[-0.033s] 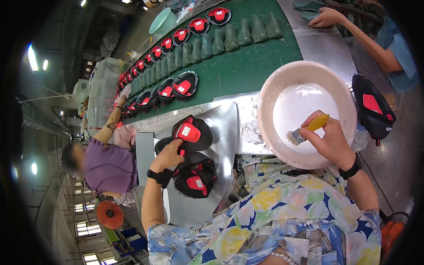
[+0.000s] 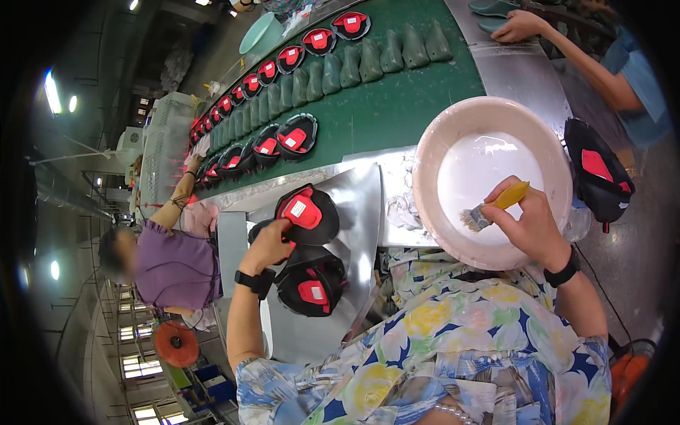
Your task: Applying white glue to shoe sole components using a brush at a manufacturing station.
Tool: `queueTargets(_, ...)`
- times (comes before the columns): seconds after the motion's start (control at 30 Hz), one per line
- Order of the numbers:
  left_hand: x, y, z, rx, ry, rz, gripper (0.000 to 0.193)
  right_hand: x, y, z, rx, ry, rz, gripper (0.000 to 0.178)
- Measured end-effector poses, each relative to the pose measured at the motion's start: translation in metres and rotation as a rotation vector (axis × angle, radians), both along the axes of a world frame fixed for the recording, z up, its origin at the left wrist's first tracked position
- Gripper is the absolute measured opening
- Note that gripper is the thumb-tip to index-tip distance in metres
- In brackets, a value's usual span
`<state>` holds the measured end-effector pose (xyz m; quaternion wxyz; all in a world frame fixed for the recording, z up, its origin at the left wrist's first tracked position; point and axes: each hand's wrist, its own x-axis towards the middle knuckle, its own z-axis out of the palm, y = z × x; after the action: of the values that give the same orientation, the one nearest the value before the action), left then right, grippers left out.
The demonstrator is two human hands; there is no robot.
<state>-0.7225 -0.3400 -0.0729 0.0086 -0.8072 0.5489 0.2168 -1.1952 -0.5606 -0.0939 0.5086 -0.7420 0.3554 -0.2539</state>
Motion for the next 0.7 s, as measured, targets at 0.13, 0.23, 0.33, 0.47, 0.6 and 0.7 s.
queueTargets(0.13, -0.016, -0.030, -0.010, -0.346, -0.296, -0.153, 0.022, -0.008, 0.002, -0.004, -0.058, -0.017, -0.024, 0.014)
queueTargets(0.23, -0.041, -0.058, -0.019, -0.505, 0.722, 0.503, 0.013, -0.003, -0.002, -0.004, -0.073, -0.027, -0.028, 0.015)
queueTargets(0.33, -0.041, -0.073, -0.057, -0.362, 1.266, 0.684, 0.015, 0.002, -0.014, -0.003, -0.109, 0.007, 0.030, 0.016)
queueTargets(0.47, -0.062, -0.073, -0.133, -0.090, 0.735, 0.925, 0.041, 0.004, -0.040, -0.024, -0.134, 0.050, 0.013, 0.020)
queueTargets(0.6, -0.083, -0.088, -0.104, -0.704, -0.223, -0.206, 0.059, 0.020, -0.059, -0.045, -0.107, 0.153, -0.057, 0.026)
queueTargets(0.7, -0.096, -0.101, -0.118, -0.518, 0.148, -0.215, 0.068, 0.049, -0.047, -0.056, -0.096, 0.129, 0.073, 0.027)
